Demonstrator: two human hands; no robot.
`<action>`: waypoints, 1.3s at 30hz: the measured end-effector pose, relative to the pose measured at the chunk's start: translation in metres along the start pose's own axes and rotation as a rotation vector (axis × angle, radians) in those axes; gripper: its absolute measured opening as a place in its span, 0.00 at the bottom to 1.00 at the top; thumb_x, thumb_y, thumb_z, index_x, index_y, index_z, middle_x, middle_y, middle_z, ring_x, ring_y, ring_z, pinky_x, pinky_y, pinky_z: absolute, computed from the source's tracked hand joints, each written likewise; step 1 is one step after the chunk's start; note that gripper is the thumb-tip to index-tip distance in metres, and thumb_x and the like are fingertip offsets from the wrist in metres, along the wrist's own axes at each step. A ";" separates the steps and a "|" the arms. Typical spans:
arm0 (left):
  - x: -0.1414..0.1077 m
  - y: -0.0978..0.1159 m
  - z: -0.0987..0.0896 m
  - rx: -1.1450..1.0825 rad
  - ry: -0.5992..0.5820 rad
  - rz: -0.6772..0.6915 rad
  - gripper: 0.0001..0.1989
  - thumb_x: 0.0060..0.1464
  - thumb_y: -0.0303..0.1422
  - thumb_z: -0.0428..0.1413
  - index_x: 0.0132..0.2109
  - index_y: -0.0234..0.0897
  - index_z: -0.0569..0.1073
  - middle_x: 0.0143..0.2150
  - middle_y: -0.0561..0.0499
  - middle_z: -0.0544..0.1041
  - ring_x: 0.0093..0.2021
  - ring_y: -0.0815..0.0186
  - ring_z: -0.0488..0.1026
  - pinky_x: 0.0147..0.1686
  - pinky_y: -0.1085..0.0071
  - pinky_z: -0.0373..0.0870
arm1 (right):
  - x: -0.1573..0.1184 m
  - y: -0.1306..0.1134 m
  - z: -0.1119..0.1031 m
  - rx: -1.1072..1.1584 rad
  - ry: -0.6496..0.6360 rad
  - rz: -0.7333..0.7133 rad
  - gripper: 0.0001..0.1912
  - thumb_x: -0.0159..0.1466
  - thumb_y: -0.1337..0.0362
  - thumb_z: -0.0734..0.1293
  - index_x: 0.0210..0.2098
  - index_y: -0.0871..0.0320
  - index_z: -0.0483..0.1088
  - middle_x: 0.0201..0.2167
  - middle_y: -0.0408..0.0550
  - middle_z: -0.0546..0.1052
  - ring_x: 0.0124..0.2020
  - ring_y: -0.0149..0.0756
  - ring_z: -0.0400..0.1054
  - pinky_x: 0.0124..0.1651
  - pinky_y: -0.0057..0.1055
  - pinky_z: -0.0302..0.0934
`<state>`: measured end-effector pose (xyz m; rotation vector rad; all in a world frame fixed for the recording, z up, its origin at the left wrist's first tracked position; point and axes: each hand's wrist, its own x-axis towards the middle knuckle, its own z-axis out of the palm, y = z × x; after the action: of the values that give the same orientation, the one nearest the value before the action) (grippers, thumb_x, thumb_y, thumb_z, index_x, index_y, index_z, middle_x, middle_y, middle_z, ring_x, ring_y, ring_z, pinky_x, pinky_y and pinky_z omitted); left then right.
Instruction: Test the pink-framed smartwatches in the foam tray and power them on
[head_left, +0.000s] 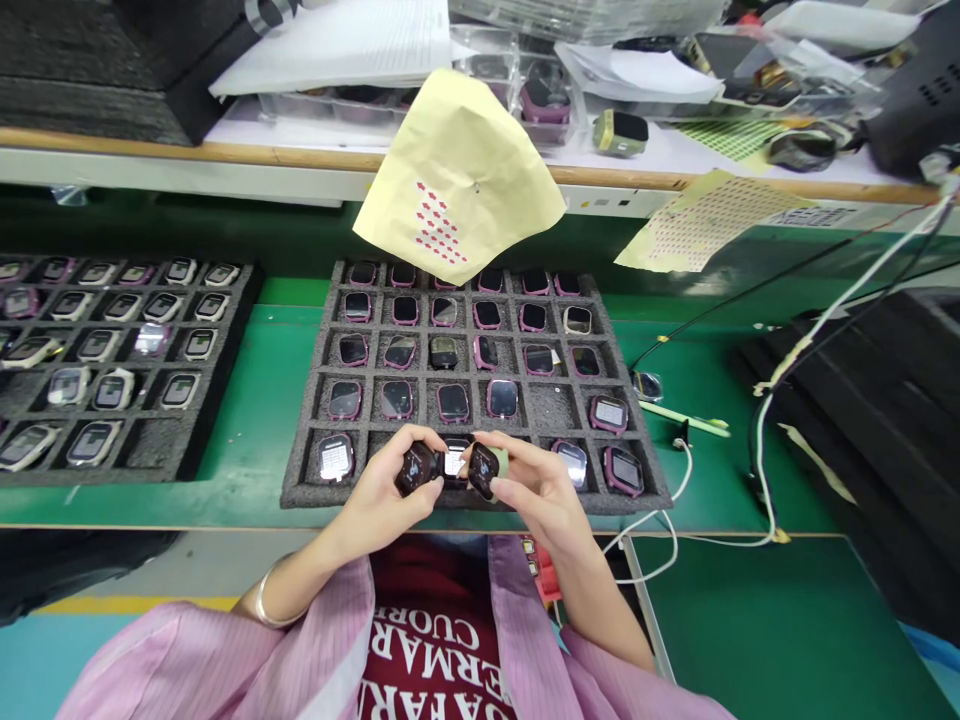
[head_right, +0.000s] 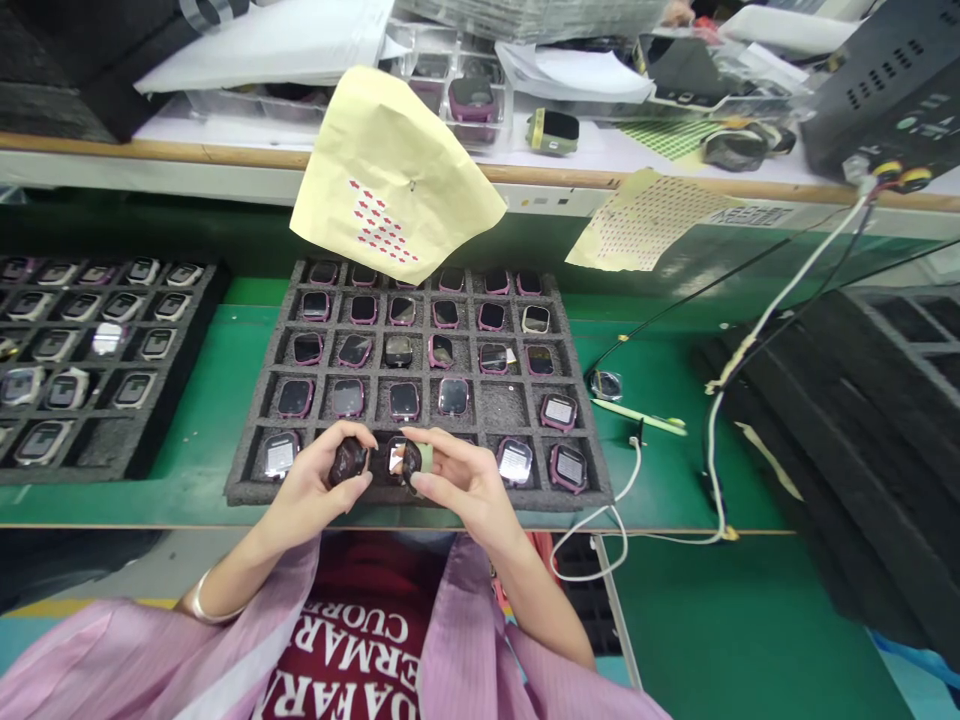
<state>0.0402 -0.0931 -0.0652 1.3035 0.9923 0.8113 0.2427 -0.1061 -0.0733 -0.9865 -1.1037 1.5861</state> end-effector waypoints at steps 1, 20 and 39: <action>0.000 0.000 0.000 -0.002 0.002 0.012 0.11 0.54 0.27 0.54 0.45 0.39 0.65 0.34 0.55 0.66 0.24 0.74 0.59 0.24 0.77 0.57 | 0.000 0.000 0.000 -0.004 -0.004 -0.002 0.22 0.57 0.58 0.73 0.51 0.51 0.74 0.43 0.50 0.78 0.37 0.40 0.73 0.44 0.37 0.68; 0.001 -0.001 -0.005 -0.221 -0.088 -0.082 0.27 0.56 0.33 0.56 0.61 0.42 0.58 0.35 0.53 0.68 0.26 0.73 0.67 0.22 0.78 0.66 | 0.000 -0.012 0.008 0.162 -0.056 0.119 0.24 0.64 0.61 0.67 0.59 0.50 0.64 0.50 0.53 0.76 0.49 0.44 0.72 0.52 0.45 0.67; 0.004 -0.005 -0.013 -0.393 -0.145 -0.110 0.22 0.60 0.29 0.48 0.61 0.39 0.62 0.50 0.45 0.72 0.44 0.60 0.74 0.39 0.65 0.75 | -0.002 -0.002 0.002 0.101 0.009 0.055 0.28 0.64 0.62 0.67 0.62 0.51 0.60 0.54 0.53 0.74 0.49 0.46 0.73 0.52 0.46 0.68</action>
<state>0.0292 -0.0845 -0.0703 0.9467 0.7369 0.7695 0.2414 -0.1084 -0.0704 -0.9631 -0.9874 1.6633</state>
